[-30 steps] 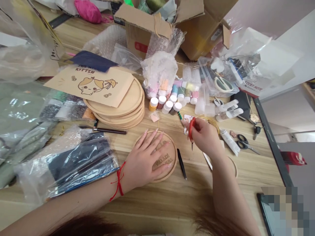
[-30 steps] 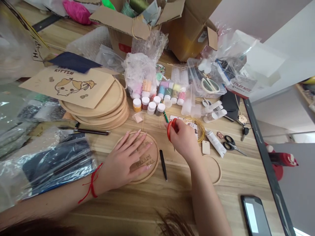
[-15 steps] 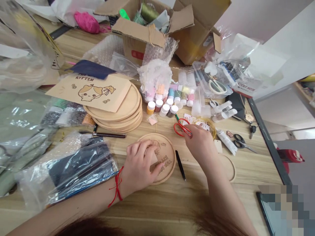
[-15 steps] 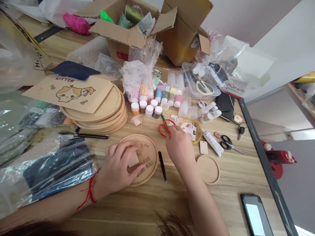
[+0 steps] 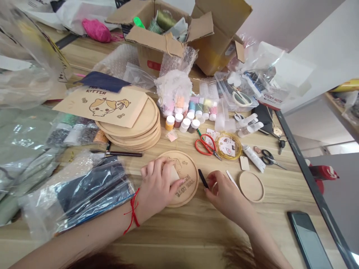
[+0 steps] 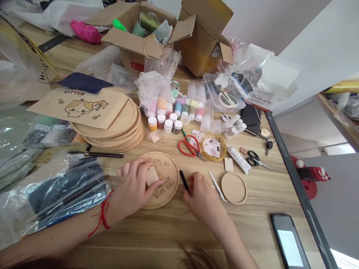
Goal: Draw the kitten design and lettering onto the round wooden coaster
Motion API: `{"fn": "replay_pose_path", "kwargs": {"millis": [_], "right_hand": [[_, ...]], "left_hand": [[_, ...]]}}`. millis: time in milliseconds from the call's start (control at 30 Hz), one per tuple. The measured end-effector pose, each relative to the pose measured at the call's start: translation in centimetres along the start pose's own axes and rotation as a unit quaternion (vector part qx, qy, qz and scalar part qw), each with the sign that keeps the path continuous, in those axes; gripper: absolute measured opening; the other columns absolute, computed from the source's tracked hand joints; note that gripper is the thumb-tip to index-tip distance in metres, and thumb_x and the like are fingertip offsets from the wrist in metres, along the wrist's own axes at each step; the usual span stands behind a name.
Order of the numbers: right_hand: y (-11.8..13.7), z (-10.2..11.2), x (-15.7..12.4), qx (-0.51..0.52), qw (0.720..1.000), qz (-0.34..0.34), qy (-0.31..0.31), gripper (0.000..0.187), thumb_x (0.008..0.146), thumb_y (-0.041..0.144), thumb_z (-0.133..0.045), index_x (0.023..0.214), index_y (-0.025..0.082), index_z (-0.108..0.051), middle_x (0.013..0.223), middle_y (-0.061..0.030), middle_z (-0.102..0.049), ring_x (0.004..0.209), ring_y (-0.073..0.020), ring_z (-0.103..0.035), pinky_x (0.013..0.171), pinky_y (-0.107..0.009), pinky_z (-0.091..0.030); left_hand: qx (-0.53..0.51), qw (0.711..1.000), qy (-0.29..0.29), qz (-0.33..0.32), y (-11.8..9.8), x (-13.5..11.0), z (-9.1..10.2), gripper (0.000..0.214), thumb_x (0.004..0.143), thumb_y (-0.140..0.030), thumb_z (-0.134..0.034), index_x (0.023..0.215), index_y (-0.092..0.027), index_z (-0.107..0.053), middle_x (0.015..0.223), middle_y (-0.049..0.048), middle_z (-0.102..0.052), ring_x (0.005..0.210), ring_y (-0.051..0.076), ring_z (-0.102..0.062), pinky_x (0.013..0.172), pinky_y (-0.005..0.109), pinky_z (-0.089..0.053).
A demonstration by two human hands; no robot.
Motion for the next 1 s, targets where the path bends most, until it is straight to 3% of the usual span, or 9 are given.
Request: {"fn": "replay_pose_path", "kwargs": {"millis": [133,233,300,400,500,600,733,833,1000], "right_hand": [[-0.8,0.8,0.6,0.073,0.996,-0.026,0.053,0.023,0.075,0.012,-0.055,0.096,0.019,-0.051,0.079,-0.0013,-0.059,0.068,-0.0176,-0.06,0.064,-0.032,-0.05],[-1.9,1.3,1.0,0.188,0.974,-0.046,0.117,0.021,0.076,0.017,-0.059,0.096,0.018,-0.054,0.074,0.0019,-0.055,0.059,-0.0143,-0.058,0.052,-0.028,-0.049],[-2.6,1.5,1.3,0.299,0.934,-0.048,0.192,0.019,0.076,0.022,-0.065,0.092,0.017,-0.056,0.07,0.0038,-0.054,0.052,-0.0109,-0.056,0.049,-0.026,-0.048],[-3.2,1.6,2.0,0.462,0.835,-0.036,0.298,0.031,0.068,0.028,-0.079,0.087,0.016,-0.058,0.071,0.0031,-0.058,0.05,-0.0092,-0.057,0.048,-0.024,-0.051],[-3.0,1.5,2.8,0.556,0.762,-0.003,0.333,0.034,0.063,0.028,-0.086,0.083,0.016,-0.06,0.073,0.0008,-0.062,0.05,-0.01,-0.06,0.046,-0.024,-0.053],[-1.7,1.5,4.0,0.612,0.741,0.044,0.272,0.03,0.062,0.028,-0.087,0.075,0.017,-0.063,0.072,0.0008,-0.061,0.051,-0.009,-0.059,0.044,-0.021,-0.052],[1.0,1.5,5.8,0.648,0.749,0.053,0.13,0.03,0.06,0.029,-0.088,0.078,0.019,-0.066,0.086,-0.0019,-0.067,0.05,-0.0069,-0.056,0.038,-0.018,-0.046],[2.6,1.1,7.1,0.662,0.744,0.047,0.074,0.027,0.069,0.035,-0.083,0.084,0.021,-0.064,0.086,-0.0037,-0.072,0.055,-0.0102,-0.061,0.046,-0.021,-0.052],[2.5,-0.7,8.5,0.668,0.74,0.075,0.023,0.029,0.065,0.028,-0.086,0.081,0.021,-0.064,0.078,0.0005,-0.073,0.057,-0.0106,-0.064,0.058,-0.025,-0.057]], "left_hand": [[-0.025,0.999,-0.025,-0.012,0.1,0.2,0.0,0.052,0.085,-0.054,-0.064,0.114,-0.013,-0.057,0.114,0.0165,-0.058,0.096,0.031,-0.051,0.08,0.044,-0.038],[-0.059,0.997,-0.037,-0.027,0.2,0.6,0.0,0.051,0.086,-0.053,-0.063,0.116,-0.012,-0.056,0.115,0.0171,-0.057,0.1,0.031,-0.051,0.086,0.044,-0.04],[-0.074,0.996,-0.033,-0.028,0.2,0.9,-0.1,0.049,0.086,-0.052,-0.063,0.116,-0.013,-0.056,0.116,0.0166,-0.057,0.101,0.03,-0.052,0.088,0.044,-0.041],[-0.08,0.996,-0.016,-0.022,0.4,1.3,-0.3,0.047,0.085,-0.051,-0.066,0.115,-0.015,-0.057,0.115,0.0142,-0.059,0.102,0.029,-0.053,0.087,0.043,-0.042],[-0.074,0.997,0.003,-0.024,0.4,1.5,-0.4,0.043,0.084,-0.045,-0.069,0.115,-0.017,-0.058,0.115,0.012,-0.061,0.102,0.028,-0.054,0.086,0.041,-0.041],[-0.076,0.997,0.014,-0.028,0.5,1.5,-0.3,0.042,0.083,-0.041,-0.072,0.115,-0.018,-0.059,0.117,0.0108,-0.062,0.104,0.028,-0.054,0.086,0.041,-0.04],[-0.096,0.995,0.012,-0.034,0.6,1.4,-0.3,0.042,0.084,-0.042,-0.071,0.116,-0.017,-0.059,0.12,0.011,-0.062,0.105,0.027,-0.053,0.088,0.04,-0.04],[-0.111,0.993,0.011,-0.038,0.8,1.3,-0.3,0.044,0.085,-0.042,-0.07,0.119,-0.016,-0.058,0.121,0.0111,-0.061,0.107,0.028,-0.052,0.091,0.041,-0.04],[-0.124,0.991,0.006,-0.047,1.0,1.1,-0.5,0.041,0.09,-0.037,-0.064,0.123,-0.015,-0.056,0.121,0.0119,-0.061,0.112,0.027,-0.051,0.095,0.041,-0.041]]}}
Point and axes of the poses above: each hand's wrist, its own x-axis towards the middle knuckle, its own z-axis out of the back of the hand, y = z × x, the point moved 2 cm from there along x, towards the middle knuckle
